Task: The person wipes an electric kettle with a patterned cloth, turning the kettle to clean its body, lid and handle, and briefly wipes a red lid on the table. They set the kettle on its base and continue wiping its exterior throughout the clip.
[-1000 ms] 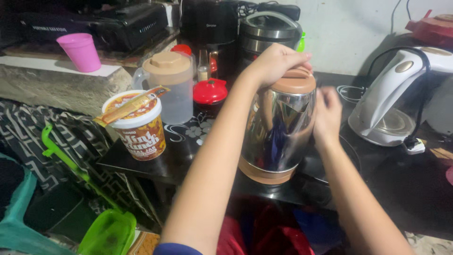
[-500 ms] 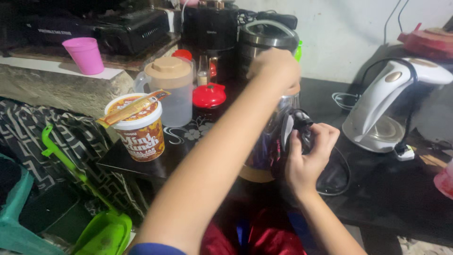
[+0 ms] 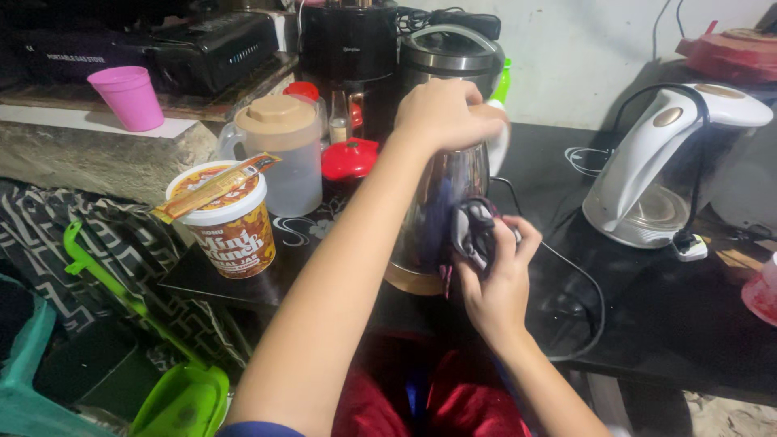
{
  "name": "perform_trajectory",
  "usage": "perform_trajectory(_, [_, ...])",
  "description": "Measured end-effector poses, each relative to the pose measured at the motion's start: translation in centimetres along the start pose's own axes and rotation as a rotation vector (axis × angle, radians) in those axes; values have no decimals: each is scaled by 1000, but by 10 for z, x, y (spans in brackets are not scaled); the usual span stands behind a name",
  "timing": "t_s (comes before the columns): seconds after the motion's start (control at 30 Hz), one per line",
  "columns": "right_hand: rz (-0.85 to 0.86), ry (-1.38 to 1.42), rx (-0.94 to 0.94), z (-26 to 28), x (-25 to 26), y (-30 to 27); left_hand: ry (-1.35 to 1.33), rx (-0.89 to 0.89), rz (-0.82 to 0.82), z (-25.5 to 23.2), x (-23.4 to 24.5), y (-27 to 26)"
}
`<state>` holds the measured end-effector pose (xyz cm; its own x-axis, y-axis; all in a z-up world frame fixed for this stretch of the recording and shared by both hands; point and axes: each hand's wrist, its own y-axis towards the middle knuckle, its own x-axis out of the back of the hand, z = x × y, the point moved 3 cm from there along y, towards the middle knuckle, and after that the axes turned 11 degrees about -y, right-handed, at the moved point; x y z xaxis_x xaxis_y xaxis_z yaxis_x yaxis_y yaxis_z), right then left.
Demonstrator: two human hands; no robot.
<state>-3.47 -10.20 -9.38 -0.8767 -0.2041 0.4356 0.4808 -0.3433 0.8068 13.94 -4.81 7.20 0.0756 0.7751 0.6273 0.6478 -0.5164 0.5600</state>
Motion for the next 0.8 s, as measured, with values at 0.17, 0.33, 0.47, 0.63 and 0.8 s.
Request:
perform_trajectory(0.17, [-33, -38, 102, 5, 9, 44, -109, 46, 97, 5, 2, 3])
perform_trajectory(0.33, [-136, -91, 168, -5, 0, 103, -133, 122, 150, 12, -2, 9])
perform_trajectory(0.47, [-183, 54, 68, -25, -20, 120, -88, -33, 33, 17, -6, 14])
perform_trajectory(0.63, [63, -119, 104, -61, -24, 81, -118, -16, 62, 19, -8, 18])
perform_trajectory(0.8, [226, -59, 157, -66, -8, 71, -103, 2, 67, 15, -7, 12])
